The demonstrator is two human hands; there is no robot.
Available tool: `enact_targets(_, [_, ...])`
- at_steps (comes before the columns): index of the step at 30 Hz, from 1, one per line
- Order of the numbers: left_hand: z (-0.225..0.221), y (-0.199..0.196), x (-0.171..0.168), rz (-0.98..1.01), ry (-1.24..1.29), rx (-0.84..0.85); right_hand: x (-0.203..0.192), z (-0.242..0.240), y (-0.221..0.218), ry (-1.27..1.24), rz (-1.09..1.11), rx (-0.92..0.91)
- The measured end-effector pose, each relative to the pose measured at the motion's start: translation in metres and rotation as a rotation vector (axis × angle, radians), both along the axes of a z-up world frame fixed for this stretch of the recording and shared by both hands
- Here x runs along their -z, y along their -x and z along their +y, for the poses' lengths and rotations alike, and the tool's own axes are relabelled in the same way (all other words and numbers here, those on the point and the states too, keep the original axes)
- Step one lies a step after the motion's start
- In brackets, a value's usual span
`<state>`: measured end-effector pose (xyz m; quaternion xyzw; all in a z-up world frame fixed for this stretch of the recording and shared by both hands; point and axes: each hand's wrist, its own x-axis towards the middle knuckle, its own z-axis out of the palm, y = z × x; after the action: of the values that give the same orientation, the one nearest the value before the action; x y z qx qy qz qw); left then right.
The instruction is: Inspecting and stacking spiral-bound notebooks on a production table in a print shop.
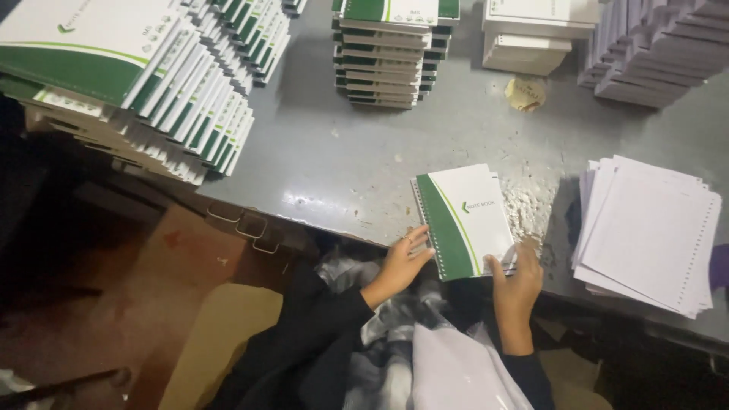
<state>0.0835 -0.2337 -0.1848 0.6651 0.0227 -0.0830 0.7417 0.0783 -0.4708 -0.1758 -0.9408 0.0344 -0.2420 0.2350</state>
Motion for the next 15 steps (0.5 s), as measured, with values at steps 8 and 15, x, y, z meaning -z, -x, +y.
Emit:
enact_targets(8, [-0.004, 0.002, -0.023, -0.056, -0.135, 0.071, 0.003, 0.003, 0.015, -0.045, -0.008, 0.118])
enact_targets(15, [-0.020, 0.007, -0.074, -0.064, -0.030, -0.144, -0.016, 0.026, 0.021, -0.048, 0.107, 0.110])
